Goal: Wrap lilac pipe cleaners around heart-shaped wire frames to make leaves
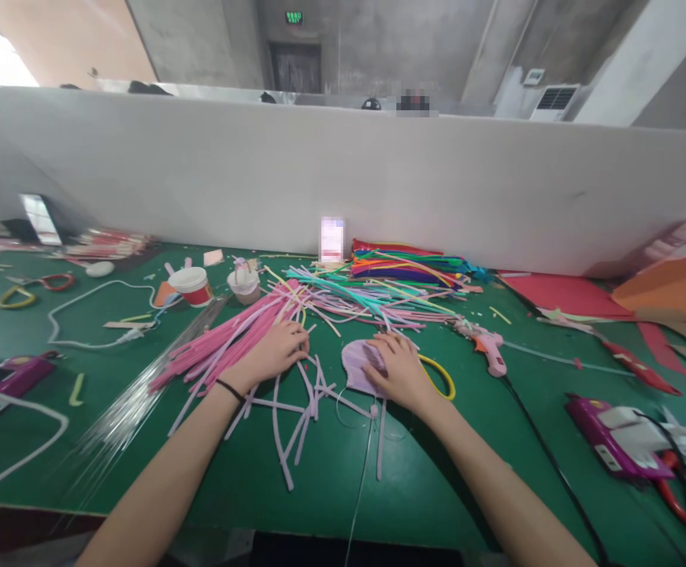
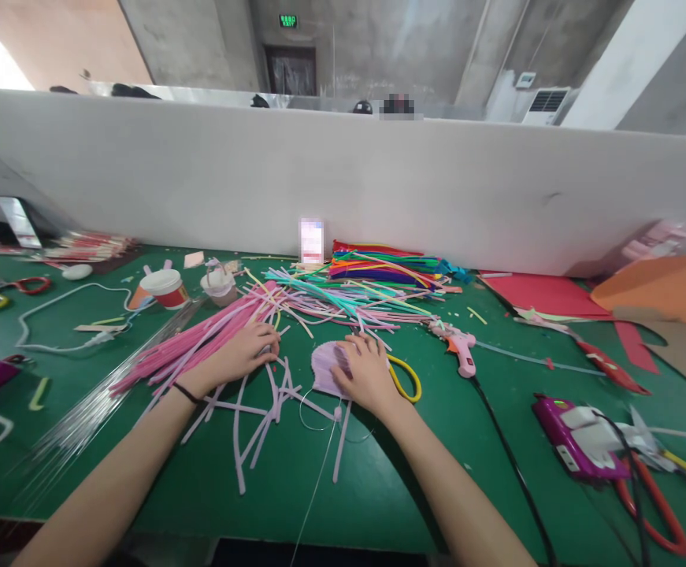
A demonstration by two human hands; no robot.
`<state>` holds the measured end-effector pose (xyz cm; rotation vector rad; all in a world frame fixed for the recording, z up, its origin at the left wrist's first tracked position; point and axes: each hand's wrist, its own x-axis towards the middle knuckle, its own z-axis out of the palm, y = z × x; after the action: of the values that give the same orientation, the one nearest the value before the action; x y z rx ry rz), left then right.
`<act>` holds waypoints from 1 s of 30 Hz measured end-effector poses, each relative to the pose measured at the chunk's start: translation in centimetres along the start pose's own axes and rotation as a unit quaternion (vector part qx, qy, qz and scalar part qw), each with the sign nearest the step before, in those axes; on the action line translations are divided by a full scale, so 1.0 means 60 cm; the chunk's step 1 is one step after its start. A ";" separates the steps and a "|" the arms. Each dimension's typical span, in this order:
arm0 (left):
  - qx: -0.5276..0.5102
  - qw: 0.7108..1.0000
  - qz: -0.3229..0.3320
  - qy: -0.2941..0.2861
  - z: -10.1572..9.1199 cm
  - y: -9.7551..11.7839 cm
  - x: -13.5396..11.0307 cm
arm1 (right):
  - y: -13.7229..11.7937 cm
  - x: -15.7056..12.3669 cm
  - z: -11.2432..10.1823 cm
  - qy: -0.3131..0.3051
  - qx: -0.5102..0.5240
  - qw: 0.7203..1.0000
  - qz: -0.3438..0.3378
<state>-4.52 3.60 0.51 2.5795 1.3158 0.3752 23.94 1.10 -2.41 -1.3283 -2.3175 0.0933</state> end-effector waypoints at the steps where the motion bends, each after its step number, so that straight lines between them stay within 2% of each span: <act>1: 0.005 1.000 0.000 0.008 -0.003 -0.002 0.000 | 0.000 0.000 0.001 -0.002 -0.003 1.000 0.001; 6: -0.021 0.992 -0.074 0.100 -0.029 -0.001 -0.003 | 0.004 0.005 0.003 0.039 0.021 0.999 0.005; 10: -0.131 0.974 -0.095 0.156 -0.041 0.023 -0.001 | -0.003 0.008 -0.006 0.080 0.082 0.993 -0.002; 13: -0.251 0.952 -0.091 0.148 -0.028 0.050 0.006 | -0.017 0.008 -0.013 0.069 0.144 0.987 -0.020; 15: -0.307 0.939 -0.089 0.124 -0.010 0.066 0.012 | -0.026 0.007 -0.018 0.054 0.180 0.982 -0.024; 18: -0.351 0.928 -0.089 0.083 0.015 0.084 0.017 | -0.032 0.004 -0.031 0.056 0.223 0.973 -0.010; 21: -0.348 0.932 -0.090 0.053 0.025 0.095 0.017 | -0.024 -0.008 -0.061 0.041 0.246 0.968 0.015; 24: -0.313 0.944 -0.090 0.046 0.024 0.099 0.017 | -0.012 -0.038 -0.099 -0.009 0.226 0.971 0.074; 26: -0.288 0.951 -0.093 0.057 0.023 0.099 0.018 | -0.008 -0.066 -0.115 -0.049 0.247 0.958 0.137; 28: -0.269 0.956 -0.098 0.068 0.026 0.098 0.020 | -0.009 -0.093 -0.115 -0.040 0.276 0.941 0.190; 30: -0.259 0.958 -0.100 0.070 0.033 0.097 0.021 | -0.013 -0.114 -0.100 -0.003 0.274 0.933 0.234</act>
<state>1.26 1.13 0.63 1.9993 1.2964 0.7607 28.77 -5.98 0.67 -1.5235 -1.7318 0.8299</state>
